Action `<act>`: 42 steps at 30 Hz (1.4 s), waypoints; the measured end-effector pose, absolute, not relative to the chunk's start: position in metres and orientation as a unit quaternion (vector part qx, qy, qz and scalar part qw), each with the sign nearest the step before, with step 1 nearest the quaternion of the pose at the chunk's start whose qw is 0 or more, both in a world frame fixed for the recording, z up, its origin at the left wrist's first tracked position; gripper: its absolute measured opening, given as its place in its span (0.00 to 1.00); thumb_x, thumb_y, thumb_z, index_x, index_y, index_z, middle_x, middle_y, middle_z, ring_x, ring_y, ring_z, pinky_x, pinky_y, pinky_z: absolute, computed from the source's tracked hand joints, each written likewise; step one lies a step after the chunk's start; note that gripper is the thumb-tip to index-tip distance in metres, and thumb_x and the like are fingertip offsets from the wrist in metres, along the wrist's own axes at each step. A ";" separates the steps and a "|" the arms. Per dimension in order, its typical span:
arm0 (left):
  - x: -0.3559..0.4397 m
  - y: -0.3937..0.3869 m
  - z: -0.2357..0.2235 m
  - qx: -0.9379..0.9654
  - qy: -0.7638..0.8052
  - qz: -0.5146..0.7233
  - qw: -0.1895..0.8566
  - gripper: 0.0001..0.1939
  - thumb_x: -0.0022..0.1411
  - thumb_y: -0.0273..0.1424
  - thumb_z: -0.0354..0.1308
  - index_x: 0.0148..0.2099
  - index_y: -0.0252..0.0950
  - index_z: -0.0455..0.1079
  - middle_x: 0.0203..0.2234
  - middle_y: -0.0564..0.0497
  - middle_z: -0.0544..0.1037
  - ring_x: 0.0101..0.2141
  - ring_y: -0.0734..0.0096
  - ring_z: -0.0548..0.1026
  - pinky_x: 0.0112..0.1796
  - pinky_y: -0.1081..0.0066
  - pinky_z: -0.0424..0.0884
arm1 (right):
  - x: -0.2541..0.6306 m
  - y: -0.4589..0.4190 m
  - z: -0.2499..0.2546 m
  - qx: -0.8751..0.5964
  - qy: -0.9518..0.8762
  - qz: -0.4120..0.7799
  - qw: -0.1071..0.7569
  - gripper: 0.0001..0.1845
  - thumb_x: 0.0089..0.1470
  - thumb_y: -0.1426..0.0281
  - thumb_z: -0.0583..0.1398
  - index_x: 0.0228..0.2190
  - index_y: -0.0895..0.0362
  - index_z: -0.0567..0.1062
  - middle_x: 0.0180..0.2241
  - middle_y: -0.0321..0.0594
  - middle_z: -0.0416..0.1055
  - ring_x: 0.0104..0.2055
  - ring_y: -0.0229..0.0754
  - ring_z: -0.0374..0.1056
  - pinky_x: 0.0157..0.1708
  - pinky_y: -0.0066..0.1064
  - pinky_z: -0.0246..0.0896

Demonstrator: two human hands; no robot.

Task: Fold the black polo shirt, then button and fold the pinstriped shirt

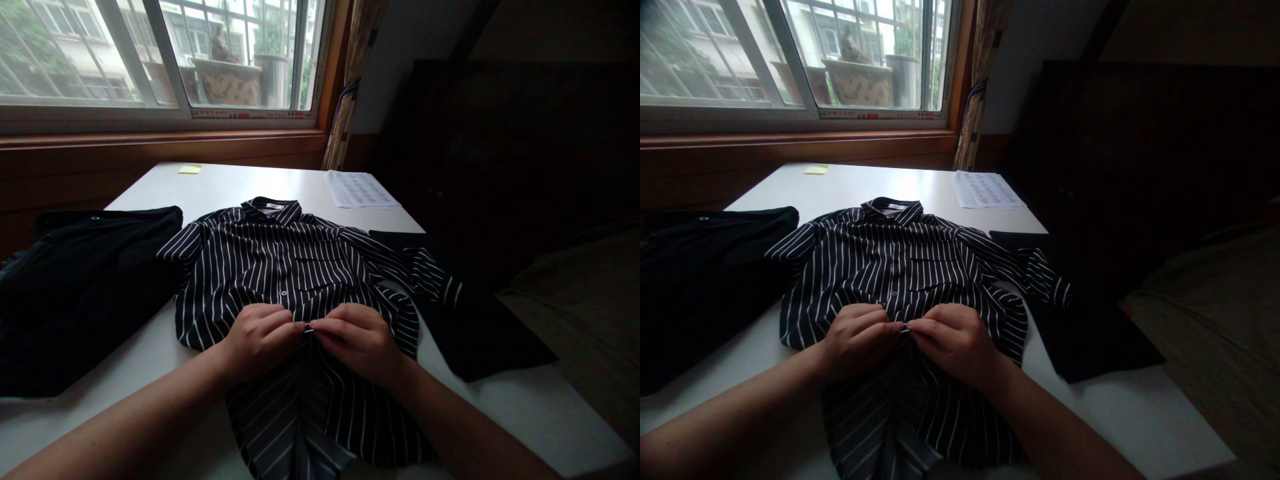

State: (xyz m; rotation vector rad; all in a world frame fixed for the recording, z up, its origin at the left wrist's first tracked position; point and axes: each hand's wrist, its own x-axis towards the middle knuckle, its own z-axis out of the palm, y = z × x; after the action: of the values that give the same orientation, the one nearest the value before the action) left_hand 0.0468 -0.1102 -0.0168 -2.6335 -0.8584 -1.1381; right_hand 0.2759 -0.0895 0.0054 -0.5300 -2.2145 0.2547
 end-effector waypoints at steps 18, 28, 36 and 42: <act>0.047 -0.109 -0.019 -0.875 -0.298 -0.377 0.062 0.07 0.69 0.27 0.54 0.35 0.35 0.69 0.21 0.56 0.67 0.22 0.74 0.62 0.24 0.71 0.57 | 0.275 -0.091 0.007 -0.221 -0.866 0.131 0.428 0.07 0.58 0.74 0.64 0.39 0.56 0.80 0.30 0.38 0.78 0.31 0.37 0.73 0.31 0.29 0.71; 0.046 -0.110 -0.022 -0.866 -0.310 -0.391 0.041 0.06 0.68 0.27 0.55 0.35 0.35 0.68 0.21 0.56 0.67 0.22 0.75 0.62 0.24 0.71 0.56 | 0.275 -0.086 0.005 -0.228 -0.849 0.203 0.432 0.10 0.58 0.69 0.66 0.43 0.55 0.80 0.32 0.39 0.76 0.33 0.38 0.72 0.32 0.29 0.72; 0.048 -0.109 -0.017 -0.876 -0.296 -0.376 0.056 0.07 0.69 0.27 0.53 0.36 0.35 0.69 0.21 0.55 0.68 0.22 0.73 0.64 0.23 0.71 0.57 | 0.275 -0.084 0.000 -0.237 -0.870 0.190 0.387 0.09 0.61 0.71 0.62 0.42 0.55 0.80 0.32 0.39 0.75 0.33 0.39 0.72 0.33 0.30 0.71; 0.048 -0.109 -0.017 -0.873 -0.299 -0.380 0.057 0.07 0.69 0.27 0.52 0.36 0.36 0.68 0.21 0.55 0.68 0.21 0.74 0.64 0.23 0.71 0.56 | 0.274 -0.085 0.004 -0.237 -0.869 0.171 0.399 0.06 0.60 0.72 0.63 0.38 0.56 0.81 0.29 0.39 0.75 0.31 0.38 0.72 0.30 0.29 0.70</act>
State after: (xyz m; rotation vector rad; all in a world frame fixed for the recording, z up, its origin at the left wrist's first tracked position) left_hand 0.0479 -0.1095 -0.0172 -2.6483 -0.9071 -1.1539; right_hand 0.2745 -0.0846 0.0040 -0.6001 -2.1987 0.4323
